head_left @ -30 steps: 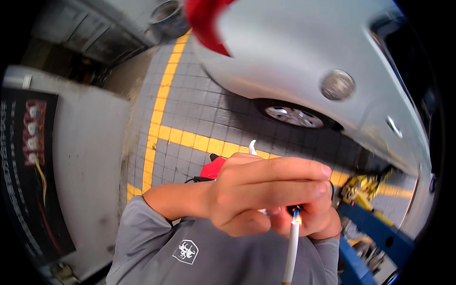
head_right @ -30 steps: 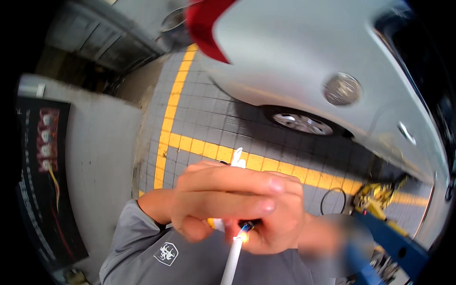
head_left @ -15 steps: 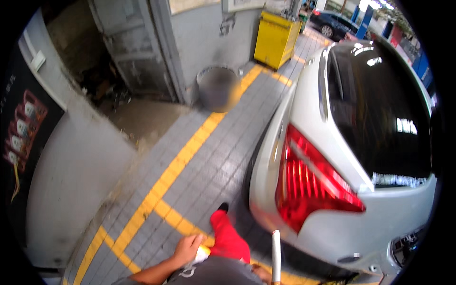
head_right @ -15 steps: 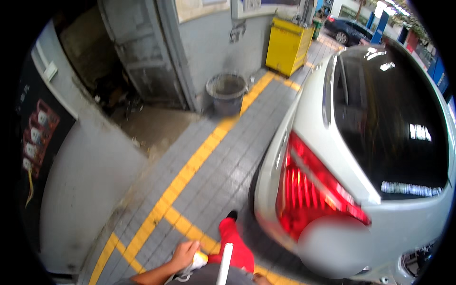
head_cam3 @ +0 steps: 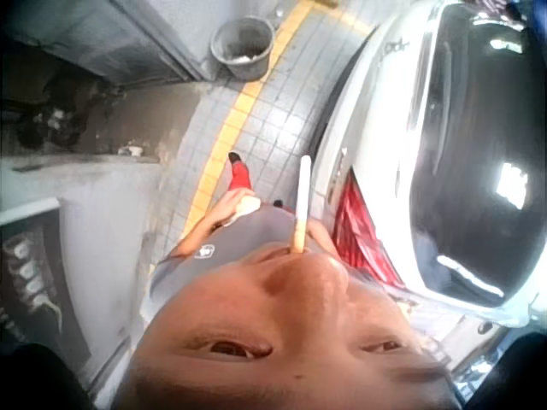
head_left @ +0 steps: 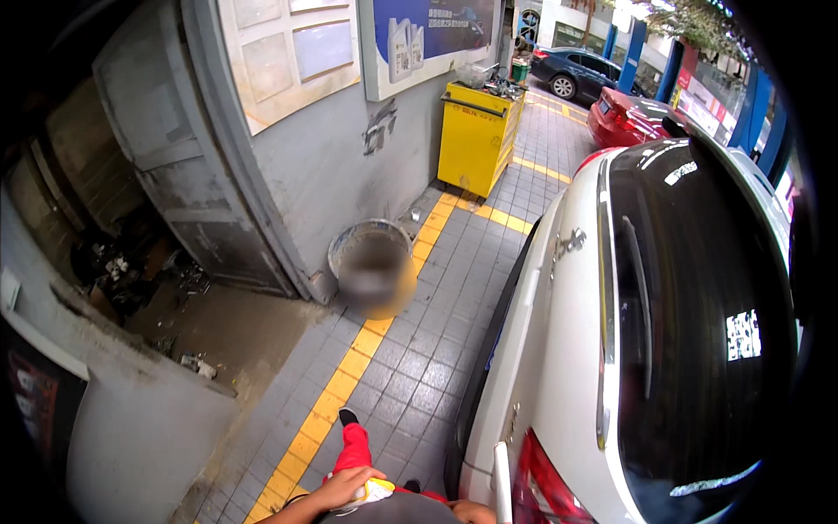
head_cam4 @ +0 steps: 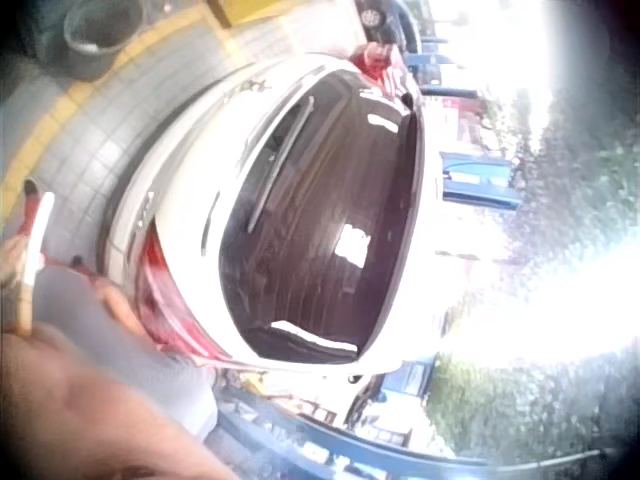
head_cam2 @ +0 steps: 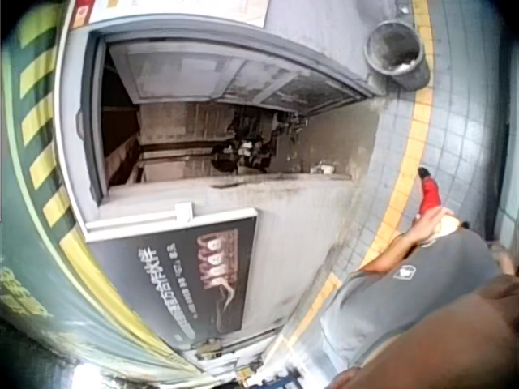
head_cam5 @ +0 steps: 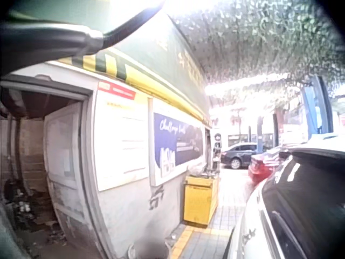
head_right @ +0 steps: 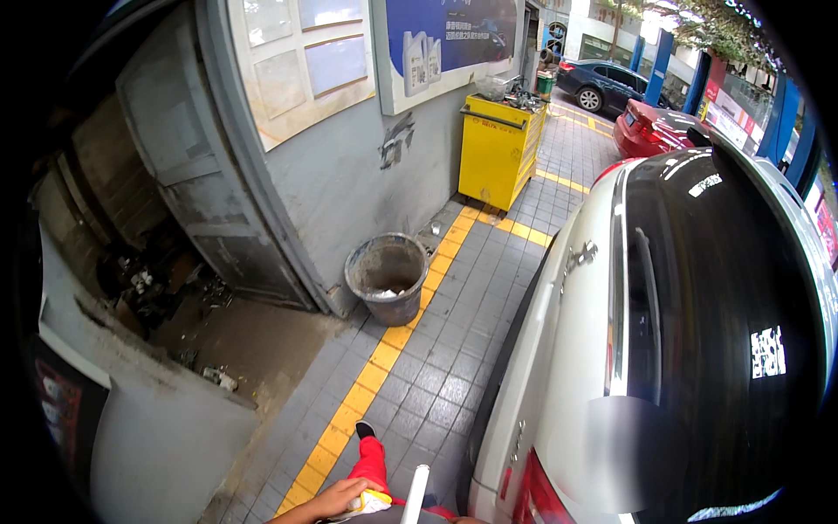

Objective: The person walks through a garage, puts on gloves, and retrieves a wrench from a tool cart. They then proceed to work on the engine of a white car with the hood open, using the wrench to tighten or loosen components within the engine bay.

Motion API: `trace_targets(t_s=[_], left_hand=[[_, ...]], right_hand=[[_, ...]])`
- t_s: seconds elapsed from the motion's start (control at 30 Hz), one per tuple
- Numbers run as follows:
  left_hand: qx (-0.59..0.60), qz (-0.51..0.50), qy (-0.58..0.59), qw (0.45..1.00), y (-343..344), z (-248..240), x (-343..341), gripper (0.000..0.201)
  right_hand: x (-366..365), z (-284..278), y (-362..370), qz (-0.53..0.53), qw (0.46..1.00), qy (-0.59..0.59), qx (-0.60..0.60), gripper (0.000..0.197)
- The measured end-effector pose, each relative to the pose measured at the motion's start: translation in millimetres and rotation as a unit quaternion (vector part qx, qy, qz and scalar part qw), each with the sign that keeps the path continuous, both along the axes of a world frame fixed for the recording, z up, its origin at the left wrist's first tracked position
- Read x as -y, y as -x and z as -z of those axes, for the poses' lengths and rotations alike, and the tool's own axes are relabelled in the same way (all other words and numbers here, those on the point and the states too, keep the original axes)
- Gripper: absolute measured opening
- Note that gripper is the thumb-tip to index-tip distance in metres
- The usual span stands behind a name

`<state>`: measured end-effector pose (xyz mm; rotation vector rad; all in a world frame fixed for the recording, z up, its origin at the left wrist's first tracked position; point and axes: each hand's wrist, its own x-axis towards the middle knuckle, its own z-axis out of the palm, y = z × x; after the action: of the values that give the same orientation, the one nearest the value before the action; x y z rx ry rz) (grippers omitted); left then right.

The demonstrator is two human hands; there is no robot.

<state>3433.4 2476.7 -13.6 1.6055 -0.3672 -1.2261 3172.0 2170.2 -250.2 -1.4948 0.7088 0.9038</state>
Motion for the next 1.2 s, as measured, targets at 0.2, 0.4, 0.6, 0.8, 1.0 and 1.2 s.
trace_targets(t_s=[0.2,0.4,0.6,0.8,1.0,1.2], left_hand=[[-0.125,0.040,0.067,0.989,-204,-23,44,0.039],[-0.008,-0.078,0.029,0.997,-374,-5,132,0.036],[0.040,-0.246,0.108,0.962,-535,-3,274,0.044],[-0.077,-0.311,0.040,0.946,-628,-26,412,0.025],[-0.002,-0.274,0.035,0.961,-697,4,532,0.016],[0.107,-0.064,0.062,0.990,-765,36,700,0.026]], right_hand=[[35,-14,-144,0.046,0.999,0.020,-0.016,0.020],[58,-34,-261,0.213,0.971,0.077,0.072,0.020],[136,0,-368,0.309,0.892,0.257,0.206,0.020],[293,-45,-516,0.148,0.942,0.301,-0.003,0.029],[429,-140,-637,-0.062,0.958,0.279,-0.007,0.046],[536,-245,-848,0.232,0.909,0.079,0.338,0.027]])
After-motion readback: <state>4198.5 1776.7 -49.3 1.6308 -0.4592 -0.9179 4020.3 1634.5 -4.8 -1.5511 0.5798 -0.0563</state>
